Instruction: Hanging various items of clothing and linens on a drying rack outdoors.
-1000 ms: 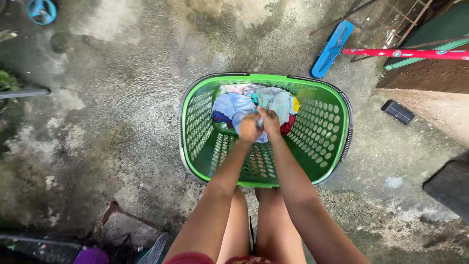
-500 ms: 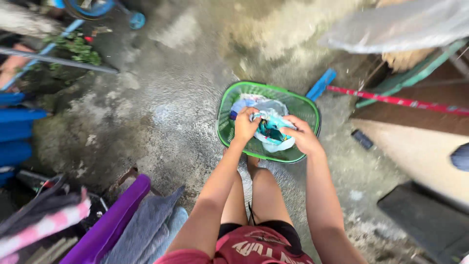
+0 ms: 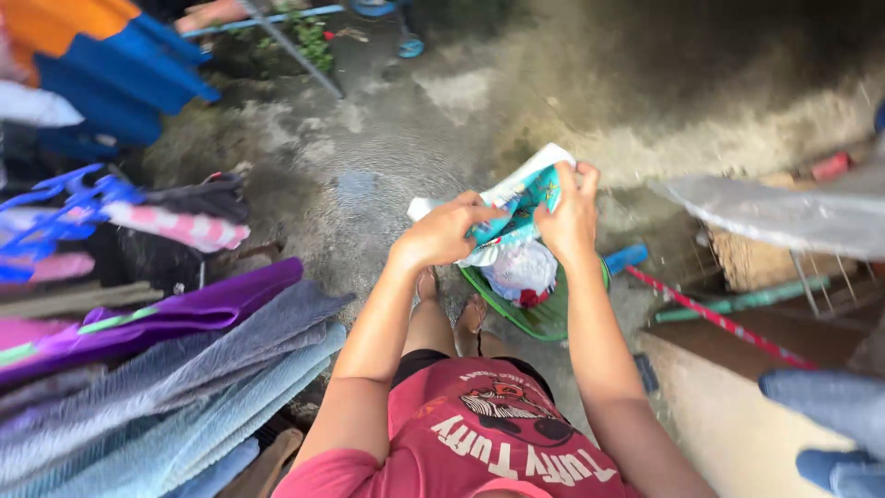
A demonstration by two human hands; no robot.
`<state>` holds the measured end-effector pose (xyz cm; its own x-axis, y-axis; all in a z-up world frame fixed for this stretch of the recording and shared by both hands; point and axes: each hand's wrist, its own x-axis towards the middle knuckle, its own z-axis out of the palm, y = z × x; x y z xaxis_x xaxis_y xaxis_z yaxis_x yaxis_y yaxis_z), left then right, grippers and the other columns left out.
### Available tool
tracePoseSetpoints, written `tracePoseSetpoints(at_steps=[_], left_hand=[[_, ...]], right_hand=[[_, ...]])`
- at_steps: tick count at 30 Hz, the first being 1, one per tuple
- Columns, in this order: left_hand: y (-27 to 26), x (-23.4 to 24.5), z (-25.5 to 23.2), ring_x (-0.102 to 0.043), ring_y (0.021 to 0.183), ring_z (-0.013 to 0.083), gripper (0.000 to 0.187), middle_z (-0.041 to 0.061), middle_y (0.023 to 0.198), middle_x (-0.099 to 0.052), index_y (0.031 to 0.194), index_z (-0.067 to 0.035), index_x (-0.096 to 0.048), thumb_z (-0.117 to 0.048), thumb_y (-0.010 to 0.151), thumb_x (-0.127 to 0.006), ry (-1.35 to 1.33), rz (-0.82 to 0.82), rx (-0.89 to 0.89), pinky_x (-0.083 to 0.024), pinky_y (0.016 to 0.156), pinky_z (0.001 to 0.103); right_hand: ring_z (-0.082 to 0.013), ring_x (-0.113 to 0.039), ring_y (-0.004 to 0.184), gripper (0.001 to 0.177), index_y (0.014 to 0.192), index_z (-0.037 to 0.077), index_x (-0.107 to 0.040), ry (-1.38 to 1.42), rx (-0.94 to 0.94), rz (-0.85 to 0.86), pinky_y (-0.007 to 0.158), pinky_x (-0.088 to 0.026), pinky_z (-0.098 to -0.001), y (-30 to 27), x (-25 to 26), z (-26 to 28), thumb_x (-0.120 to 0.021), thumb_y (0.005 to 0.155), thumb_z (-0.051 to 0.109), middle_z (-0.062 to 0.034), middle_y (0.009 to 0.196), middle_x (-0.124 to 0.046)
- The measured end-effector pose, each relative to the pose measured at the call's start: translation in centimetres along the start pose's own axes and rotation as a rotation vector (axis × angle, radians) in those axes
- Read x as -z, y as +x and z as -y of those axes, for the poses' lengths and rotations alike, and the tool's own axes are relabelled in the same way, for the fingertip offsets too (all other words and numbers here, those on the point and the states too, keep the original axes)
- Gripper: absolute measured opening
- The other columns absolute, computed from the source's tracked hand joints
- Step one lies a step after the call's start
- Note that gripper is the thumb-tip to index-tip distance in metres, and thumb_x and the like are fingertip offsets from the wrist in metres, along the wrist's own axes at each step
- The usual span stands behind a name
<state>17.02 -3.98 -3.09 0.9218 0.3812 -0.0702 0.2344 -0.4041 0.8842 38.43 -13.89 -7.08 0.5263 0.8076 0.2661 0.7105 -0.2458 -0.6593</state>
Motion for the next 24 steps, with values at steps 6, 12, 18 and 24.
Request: tracePoseSetpoints(at_steps=[6, 12, 18, 24], left_hand=[[-4.9, 5.7, 3.1, -0.065, 0.103, 0.0429, 0.062, 0.022, 0.117, -0.062, 0.13, -0.001, -0.061, 0.004, 0.068, -0.065, 0.21, -0.564, 0.462, -0.054, 0.086, 0.047], [-9.0, 11.2, 10.6, -0.072, 0.089, 0.0367, 0.013, 0.016, 0.092, -0.072, 0.093, -0.01, -0.078, -0.012, 0.082, -0.071, 0.574, -0.648, 0.736, -0.059, 0.082, 0.047], [-12.2, 17.9, 11.2, -0.071, 0.079, 0.0396, 0.047, 0.02, 0.11, -0.066, 0.106, -0.015, -0.076, 0.0, 0.062, -0.072, 0.604, -0.626, 0.571, -0.058, 0.066, 0.048], [-11.3, 22.2, 15.5, -0.071, 0.084, 0.0401, 0.028, 0.016, 0.109, -0.067, 0.107, -0.008, -0.068, -0.006, 0.079, -0.07, 0.431, -0.98, 0.7, -0.058, 0.075, 0.05]], right_hand=[[-0.0377, -0.065, 0.101, 0.065, 0.127, 0.012, -0.073, 0.035, 0.28, 0.61, 0.087, -0.051, -0.0459, 5.7, -3.9, 8.2, -0.058, 0.069, -0.011, -0.0169, 0.108, -0.068], [-0.031, -0.071, 0.08, 0.031, 0.089, 0.008, -0.078, 0.173, 0.247, 0.65, 0.074, -0.054, -0.0406, 10.3, -13.3, 14.3, -0.052, 0.079, -0.005, -0.0126, 0.097, -0.075], [-0.0337, -0.07, 0.093, 0.03, 0.082, 0.006, -0.077, 0.233, 0.538, 0.658, 0.086, -0.055, -0.0416, 13.4, -22.0, 19.3, -0.052, 0.077, -0.007, -0.015, 0.098, -0.073], [-0.0402, -0.064, 0.097, 0.054, 0.122, 0.011, -0.074, -0.063, 0.696, 0.547, 0.085, -0.052, -0.0478, 14.0, -24.8, 25.6, -0.056, 0.077, -0.011, -0.0193, 0.111, -0.067]])
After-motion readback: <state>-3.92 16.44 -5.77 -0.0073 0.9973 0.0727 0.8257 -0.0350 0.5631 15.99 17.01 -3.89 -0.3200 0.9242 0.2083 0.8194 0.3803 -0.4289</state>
